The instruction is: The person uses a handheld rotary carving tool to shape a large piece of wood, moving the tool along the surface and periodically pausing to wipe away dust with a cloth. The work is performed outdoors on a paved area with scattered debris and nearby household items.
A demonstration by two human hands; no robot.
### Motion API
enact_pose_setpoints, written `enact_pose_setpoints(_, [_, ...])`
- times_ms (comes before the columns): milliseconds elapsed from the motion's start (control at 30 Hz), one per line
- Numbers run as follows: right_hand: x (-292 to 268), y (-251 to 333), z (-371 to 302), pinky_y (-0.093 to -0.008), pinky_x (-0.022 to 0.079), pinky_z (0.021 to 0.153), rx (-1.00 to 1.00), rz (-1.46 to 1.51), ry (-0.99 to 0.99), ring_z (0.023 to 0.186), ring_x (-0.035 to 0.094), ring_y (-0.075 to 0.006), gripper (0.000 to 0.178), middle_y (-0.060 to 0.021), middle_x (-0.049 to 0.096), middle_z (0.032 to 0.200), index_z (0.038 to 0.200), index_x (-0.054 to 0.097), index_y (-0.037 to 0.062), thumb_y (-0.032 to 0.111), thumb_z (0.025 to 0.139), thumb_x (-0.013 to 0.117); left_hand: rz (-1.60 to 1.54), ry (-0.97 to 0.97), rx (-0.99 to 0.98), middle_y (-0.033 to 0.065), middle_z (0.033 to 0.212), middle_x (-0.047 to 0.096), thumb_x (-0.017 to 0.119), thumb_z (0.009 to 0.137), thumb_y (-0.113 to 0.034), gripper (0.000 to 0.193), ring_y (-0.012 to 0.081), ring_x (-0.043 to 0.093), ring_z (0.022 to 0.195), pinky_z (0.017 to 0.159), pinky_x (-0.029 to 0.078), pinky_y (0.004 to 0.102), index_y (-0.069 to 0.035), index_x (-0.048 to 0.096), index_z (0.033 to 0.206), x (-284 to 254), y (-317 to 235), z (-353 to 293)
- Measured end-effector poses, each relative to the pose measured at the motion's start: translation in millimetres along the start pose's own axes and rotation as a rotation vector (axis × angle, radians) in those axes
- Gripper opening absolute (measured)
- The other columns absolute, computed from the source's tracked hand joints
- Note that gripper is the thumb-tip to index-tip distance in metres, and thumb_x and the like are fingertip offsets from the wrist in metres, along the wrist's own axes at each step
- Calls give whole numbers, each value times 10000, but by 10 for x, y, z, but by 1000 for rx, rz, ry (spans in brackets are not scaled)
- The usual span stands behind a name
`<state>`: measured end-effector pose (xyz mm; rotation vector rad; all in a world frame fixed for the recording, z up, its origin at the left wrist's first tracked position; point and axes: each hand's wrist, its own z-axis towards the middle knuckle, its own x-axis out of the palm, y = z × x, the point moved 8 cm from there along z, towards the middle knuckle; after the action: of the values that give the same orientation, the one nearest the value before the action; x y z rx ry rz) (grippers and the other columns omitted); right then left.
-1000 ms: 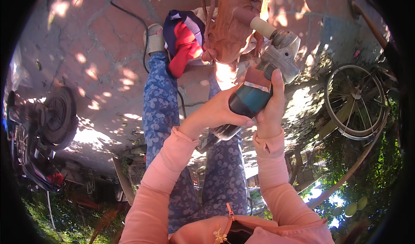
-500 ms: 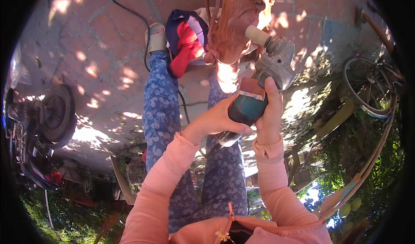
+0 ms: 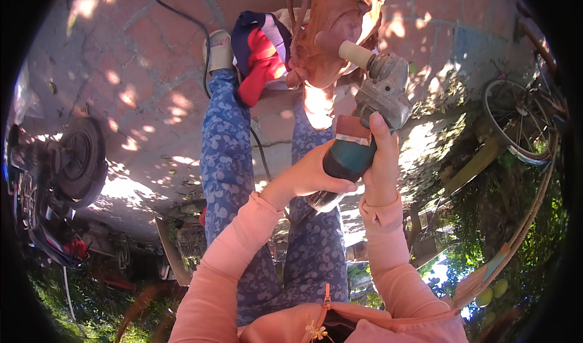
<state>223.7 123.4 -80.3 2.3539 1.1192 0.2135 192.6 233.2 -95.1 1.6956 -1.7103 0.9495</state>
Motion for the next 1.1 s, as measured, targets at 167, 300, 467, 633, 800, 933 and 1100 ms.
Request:
enact_pose_setpoints(167, [-16,6,-39,-305,535,788,55,-50,43,920,632,-175,515,-92,623,1065,1184,554,-1,381,861,675,32,-23,22,58,1163,580,840,634,-197,790,146,530,1081,958,405,317,-46,472,1316,43,44,-23])
enact_pose_setpoints(300, [-69,90,180,-322,574,716,26,65,26,823,678,-208,507,-120,666,979,1110,589,-17,428,874,648,125,-15,69,65,1159,584,840,633,-223,792,146,535,1068,939,414,309,-51,475,1314,29,-197,173])
enact_pose_setpoints(467, [-200,7,126,-319,571,724,110,-30,72,834,676,-205,521,-125,661,989,1146,571,-18,420,874,646,90,-84,49,63,1152,585,846,628,-192,808,143,539,1058,941,416,297,-46,460,1323,102,31,175])
enact_pose_setpoints(633, [-319,-72,139,-334,583,712,143,-12,70,814,683,-226,559,-134,660,986,1171,556,-12,443,860,650,62,-146,123,58,1123,586,842,644,-180,803,140,556,1016,904,447,306,-37,441,1325,234,60,140])
enact_pose_setpoints(800, [-423,-59,400,-351,589,712,125,21,89,814,687,-250,550,-151,660,1006,1169,554,-21,445,883,615,62,-97,56,45,1018,585,829,669,-153,735,111,576,864,743,495,276,-30,450,1286,184,-99,334])
enact_pose_setpoints(933, [-486,-179,269,-356,584,721,157,11,97,806,678,-239,555,-132,647,995,1205,531,-7,429,875,623,36,-162,34,59,1077,581,836,661,-155,786,133,575,945,825,486,295,-28,425,1319,218,144,256])
enact_pose_setpoints(1100, [-615,-281,288,-347,573,712,207,30,151,860,666,-234,585,-123,646,999,1217,524,-15,464,887,589,76,-209,38,82,1157,575,842,643,-164,826,154,554,1025,902,453,305,-15,417,1336,258,209,288])
